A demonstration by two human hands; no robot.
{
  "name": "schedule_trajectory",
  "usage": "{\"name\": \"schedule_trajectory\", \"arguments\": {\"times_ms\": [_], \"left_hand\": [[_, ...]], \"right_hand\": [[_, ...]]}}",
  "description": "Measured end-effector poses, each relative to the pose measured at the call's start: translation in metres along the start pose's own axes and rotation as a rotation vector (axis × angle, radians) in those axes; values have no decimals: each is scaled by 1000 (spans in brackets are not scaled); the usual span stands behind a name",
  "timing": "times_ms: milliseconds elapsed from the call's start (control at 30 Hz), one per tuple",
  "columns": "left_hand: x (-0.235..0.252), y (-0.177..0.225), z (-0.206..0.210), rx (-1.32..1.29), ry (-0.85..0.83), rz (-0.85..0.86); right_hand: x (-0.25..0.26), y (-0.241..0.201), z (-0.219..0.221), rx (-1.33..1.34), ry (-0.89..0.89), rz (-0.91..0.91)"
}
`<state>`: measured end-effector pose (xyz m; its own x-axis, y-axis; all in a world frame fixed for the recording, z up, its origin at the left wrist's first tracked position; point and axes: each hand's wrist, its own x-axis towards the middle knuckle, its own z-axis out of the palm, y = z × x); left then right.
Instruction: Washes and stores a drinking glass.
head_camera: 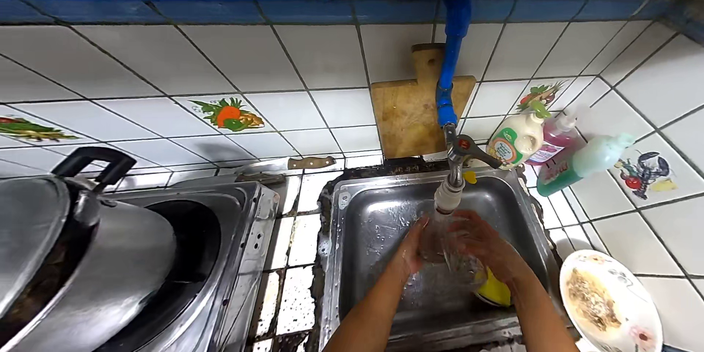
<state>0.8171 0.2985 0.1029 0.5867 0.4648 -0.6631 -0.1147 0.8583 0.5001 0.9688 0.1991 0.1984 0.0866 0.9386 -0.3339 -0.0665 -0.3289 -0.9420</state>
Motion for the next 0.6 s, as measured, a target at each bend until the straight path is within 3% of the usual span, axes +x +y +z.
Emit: {"name": "schedule_trajectory", "arguments": {"times_ms": [133,233,367,433,500,533,600], "left_hand": [[-8,-3,-33,99,58,-58],[-19,-7,-46,172,121,-105],[-24,-17,-48,353,125,23],[-20,-24,-45,543,57,213],[-11,-31,-45,719,-29,439],[-4,-38,-45,697,-69,556],[0,-38,-29,415,-140,576]], "right_hand": [[30,24,26,110,318,-277],[58,43,46,344,422,-297],[70,52,63,665,284,-112],[70,45,66,662,237,4],[65,36,62,553,48,148],[59,32,58,487,-73,217],[45,19,52,339,-194,297]]}}
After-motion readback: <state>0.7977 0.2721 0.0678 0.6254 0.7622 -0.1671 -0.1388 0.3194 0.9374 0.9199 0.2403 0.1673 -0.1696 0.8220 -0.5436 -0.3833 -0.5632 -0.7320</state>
